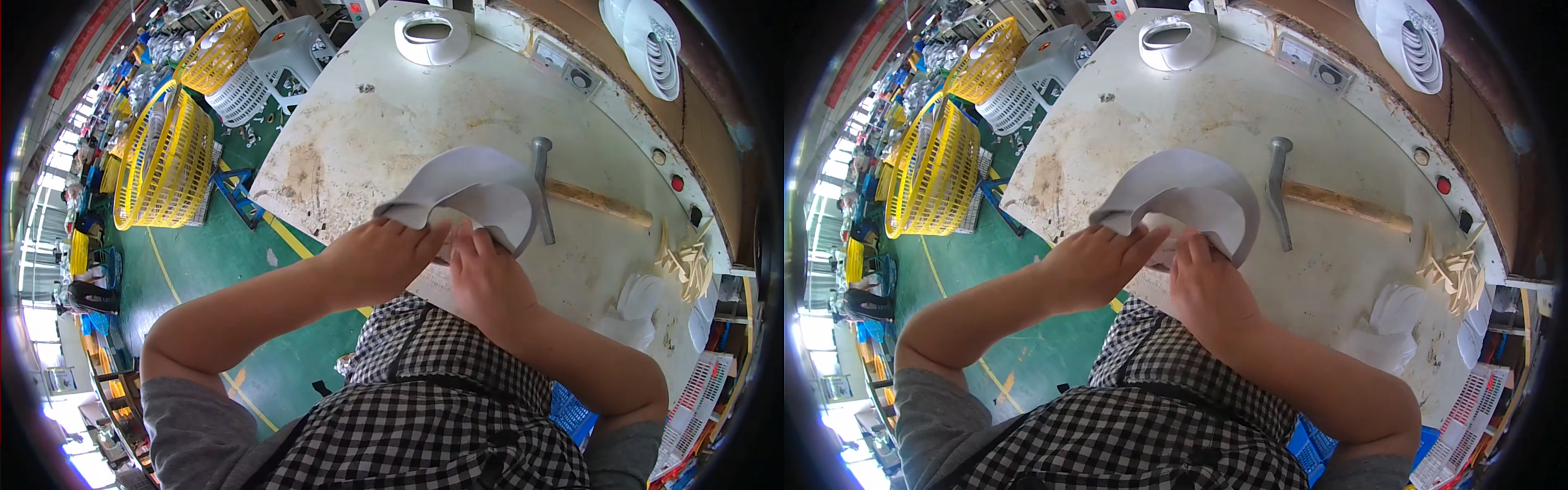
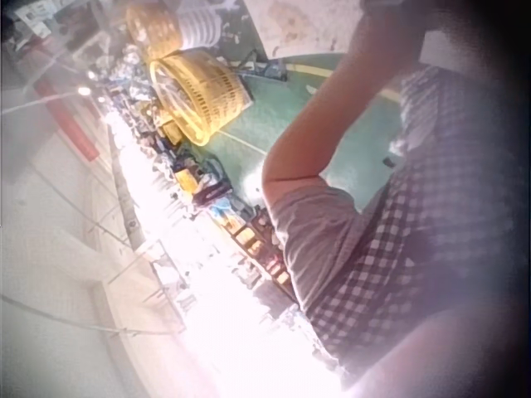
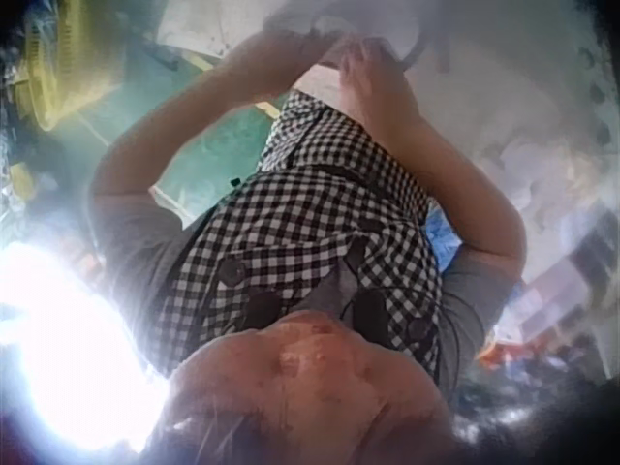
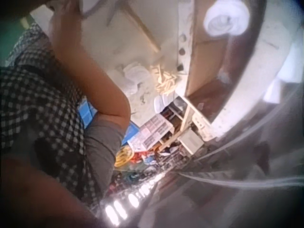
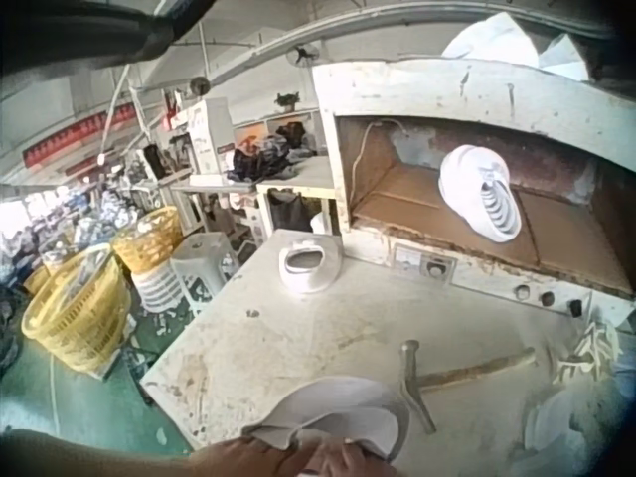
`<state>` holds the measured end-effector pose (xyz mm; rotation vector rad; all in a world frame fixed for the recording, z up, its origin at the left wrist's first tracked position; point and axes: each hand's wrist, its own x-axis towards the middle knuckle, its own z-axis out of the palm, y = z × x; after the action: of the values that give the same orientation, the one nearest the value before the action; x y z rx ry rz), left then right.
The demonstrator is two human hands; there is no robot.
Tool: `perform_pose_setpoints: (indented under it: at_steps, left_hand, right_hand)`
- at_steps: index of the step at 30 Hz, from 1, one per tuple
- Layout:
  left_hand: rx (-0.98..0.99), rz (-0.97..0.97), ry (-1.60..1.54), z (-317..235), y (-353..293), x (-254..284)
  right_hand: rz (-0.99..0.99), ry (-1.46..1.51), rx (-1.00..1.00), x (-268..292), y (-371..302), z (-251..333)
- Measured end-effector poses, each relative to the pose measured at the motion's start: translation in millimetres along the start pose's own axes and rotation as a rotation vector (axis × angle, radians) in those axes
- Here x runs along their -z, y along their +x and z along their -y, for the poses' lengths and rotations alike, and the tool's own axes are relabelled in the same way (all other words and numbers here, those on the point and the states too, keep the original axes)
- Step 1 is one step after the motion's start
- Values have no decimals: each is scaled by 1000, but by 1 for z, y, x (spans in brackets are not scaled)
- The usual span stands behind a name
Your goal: The person attaches and styles internal shoe components and linings onto white high-heel shoes by applying adhesive paste with a spatula brush, hammering seams, and shaping the counter of the shoes.
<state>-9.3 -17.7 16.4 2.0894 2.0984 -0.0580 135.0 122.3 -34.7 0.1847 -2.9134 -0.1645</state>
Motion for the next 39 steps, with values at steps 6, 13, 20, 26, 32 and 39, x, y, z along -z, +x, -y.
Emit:
perform_pose_setpoints:
  at_steps: [6,13,20,26,32,39]
  left_hand:
    - [86,226,-47,-19,-13,-16]
    - [128,110,-62,-19,-21,-31]
    - [166,116,-150,-13,-24,-18]
    - [257,14,-280,-14,-23,-19]
    - [335,-122,-398,-9,-24,-27]
    - [206,30,-68,0,-26,-41]
  right_hand:
    - [99,358,-172,9,-12,19]
    - [159,482,-198,6,14,35]
    - [37,399,-161,-11,1,29]
    - [-70,372,-238,-11,13,30]
    - [-171,472,-216,-10,11,24]
    - [-107,427,-85,-8,3,22]
